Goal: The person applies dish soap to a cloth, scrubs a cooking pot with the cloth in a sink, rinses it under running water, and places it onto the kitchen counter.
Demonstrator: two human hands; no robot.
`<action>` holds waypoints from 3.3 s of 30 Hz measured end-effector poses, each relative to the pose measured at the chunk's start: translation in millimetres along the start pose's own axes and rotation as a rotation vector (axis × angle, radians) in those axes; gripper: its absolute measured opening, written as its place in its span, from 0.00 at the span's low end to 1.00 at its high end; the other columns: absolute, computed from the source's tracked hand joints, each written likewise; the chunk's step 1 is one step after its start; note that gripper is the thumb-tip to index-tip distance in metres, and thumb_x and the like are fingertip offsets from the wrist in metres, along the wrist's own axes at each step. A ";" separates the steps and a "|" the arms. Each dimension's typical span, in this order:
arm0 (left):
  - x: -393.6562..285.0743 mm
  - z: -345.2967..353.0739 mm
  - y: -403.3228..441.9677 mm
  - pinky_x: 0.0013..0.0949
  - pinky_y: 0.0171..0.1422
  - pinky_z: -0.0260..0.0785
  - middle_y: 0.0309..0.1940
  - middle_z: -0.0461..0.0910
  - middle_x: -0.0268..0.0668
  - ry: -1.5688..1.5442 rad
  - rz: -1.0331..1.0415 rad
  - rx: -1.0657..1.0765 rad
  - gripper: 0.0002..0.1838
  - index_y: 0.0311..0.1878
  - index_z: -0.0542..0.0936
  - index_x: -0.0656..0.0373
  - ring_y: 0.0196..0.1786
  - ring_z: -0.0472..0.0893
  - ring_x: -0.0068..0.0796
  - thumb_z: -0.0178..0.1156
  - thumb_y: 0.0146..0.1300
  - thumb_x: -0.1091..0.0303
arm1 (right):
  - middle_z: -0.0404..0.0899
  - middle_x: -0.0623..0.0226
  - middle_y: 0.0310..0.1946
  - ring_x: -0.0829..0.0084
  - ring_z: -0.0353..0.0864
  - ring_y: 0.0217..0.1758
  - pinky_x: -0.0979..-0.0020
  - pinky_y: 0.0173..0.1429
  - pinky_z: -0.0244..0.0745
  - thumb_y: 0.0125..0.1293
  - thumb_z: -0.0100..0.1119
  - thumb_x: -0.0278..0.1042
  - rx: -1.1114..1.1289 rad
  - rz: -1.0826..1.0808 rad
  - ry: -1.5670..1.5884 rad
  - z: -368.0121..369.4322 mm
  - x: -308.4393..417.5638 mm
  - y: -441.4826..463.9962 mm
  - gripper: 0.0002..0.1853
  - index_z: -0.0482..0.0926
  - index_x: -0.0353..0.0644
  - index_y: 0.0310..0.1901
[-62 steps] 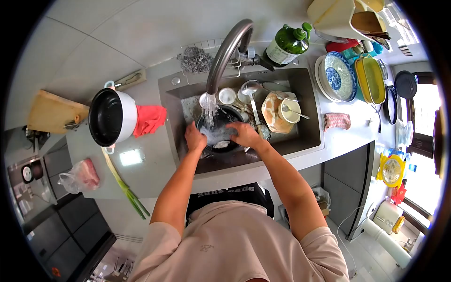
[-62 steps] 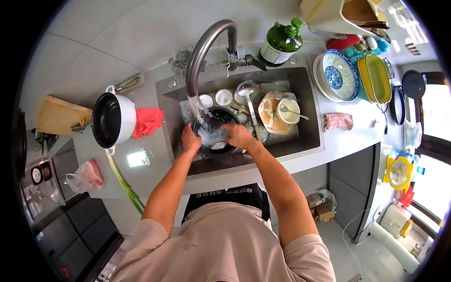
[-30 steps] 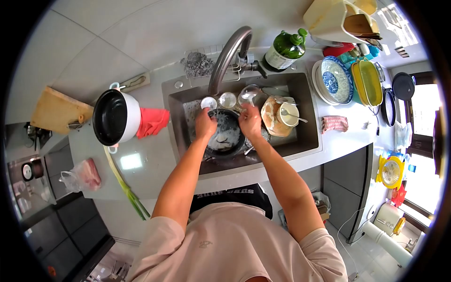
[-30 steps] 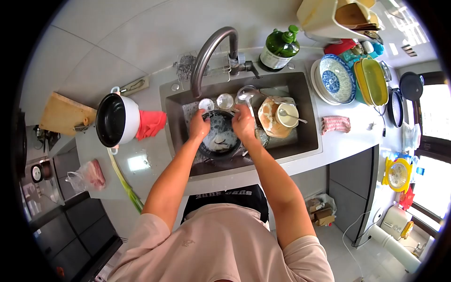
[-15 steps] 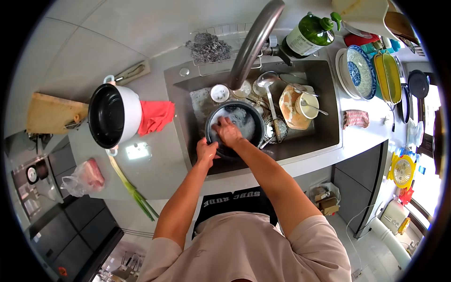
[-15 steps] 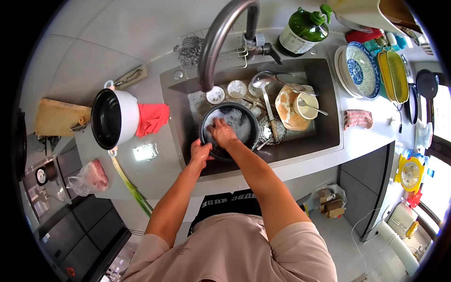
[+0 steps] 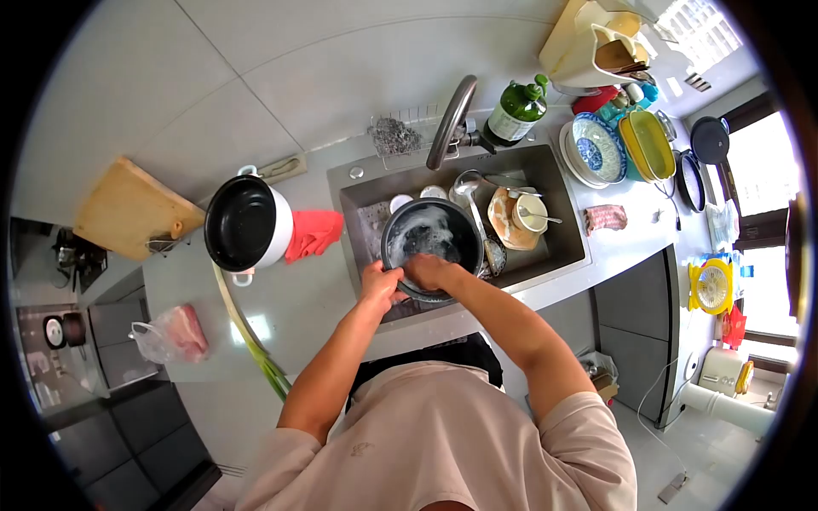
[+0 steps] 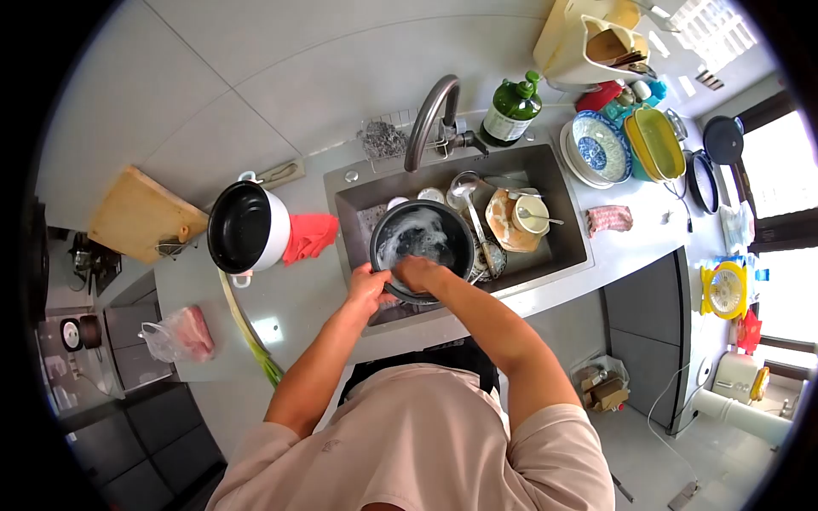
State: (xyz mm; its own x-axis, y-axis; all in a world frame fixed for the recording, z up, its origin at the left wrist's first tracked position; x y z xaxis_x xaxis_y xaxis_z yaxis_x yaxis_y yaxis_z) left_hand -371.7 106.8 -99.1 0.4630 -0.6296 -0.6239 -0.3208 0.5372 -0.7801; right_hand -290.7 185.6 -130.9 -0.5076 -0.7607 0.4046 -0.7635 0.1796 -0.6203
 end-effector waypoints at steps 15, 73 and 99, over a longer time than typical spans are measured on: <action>-31.1 -2.9 -58.7 0.39 0.28 0.85 0.34 0.81 0.35 -0.083 0.135 -0.102 0.07 0.43 0.79 0.59 0.32 0.85 0.31 0.63 0.61 0.75 | 0.88 0.56 0.51 0.56 0.88 0.59 0.62 0.59 0.83 0.67 0.62 0.32 -0.279 -0.037 0.053 -48.9 -20.4 -36.7 0.14 0.86 0.50 0.54; -62.7 -9.1 -28.6 0.41 0.26 0.84 0.32 0.79 0.33 -0.153 0.272 -0.157 0.07 0.40 0.79 0.60 0.29 0.82 0.28 0.63 0.58 0.79 | 0.81 0.63 0.40 0.58 0.78 0.54 0.56 0.60 0.70 0.63 0.65 0.49 -0.958 0.008 -0.290 -110.5 7.8 -143.7 0.15 0.86 0.47 0.41; -80.9 57.7 -50.5 0.41 0.44 0.72 0.32 0.81 0.48 0.806 0.841 0.149 0.20 0.46 0.81 0.62 0.36 0.80 0.40 0.59 0.78 0.51 | 0.88 0.63 0.45 0.65 0.86 0.50 0.62 0.57 0.79 0.58 0.81 0.44 -0.393 -0.278 0.624 -151.7 -57.6 -131.5 0.26 0.82 0.44 0.55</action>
State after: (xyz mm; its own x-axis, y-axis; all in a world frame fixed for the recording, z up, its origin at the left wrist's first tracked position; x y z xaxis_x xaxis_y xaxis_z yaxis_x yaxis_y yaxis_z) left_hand -345.3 163.0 -6.6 -0.5225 -0.1898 -0.8312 -0.1515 0.9801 -0.1286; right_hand -221.6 300.5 29.3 -0.3183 -0.3397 0.8850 -0.9216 0.3295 -0.2050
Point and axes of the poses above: each hand's wrist, its own y-axis towards the middle knuckle, its own z-axis out of the palm, x = y × z, the point moved 9 cm from there along y, towards the middle knuckle
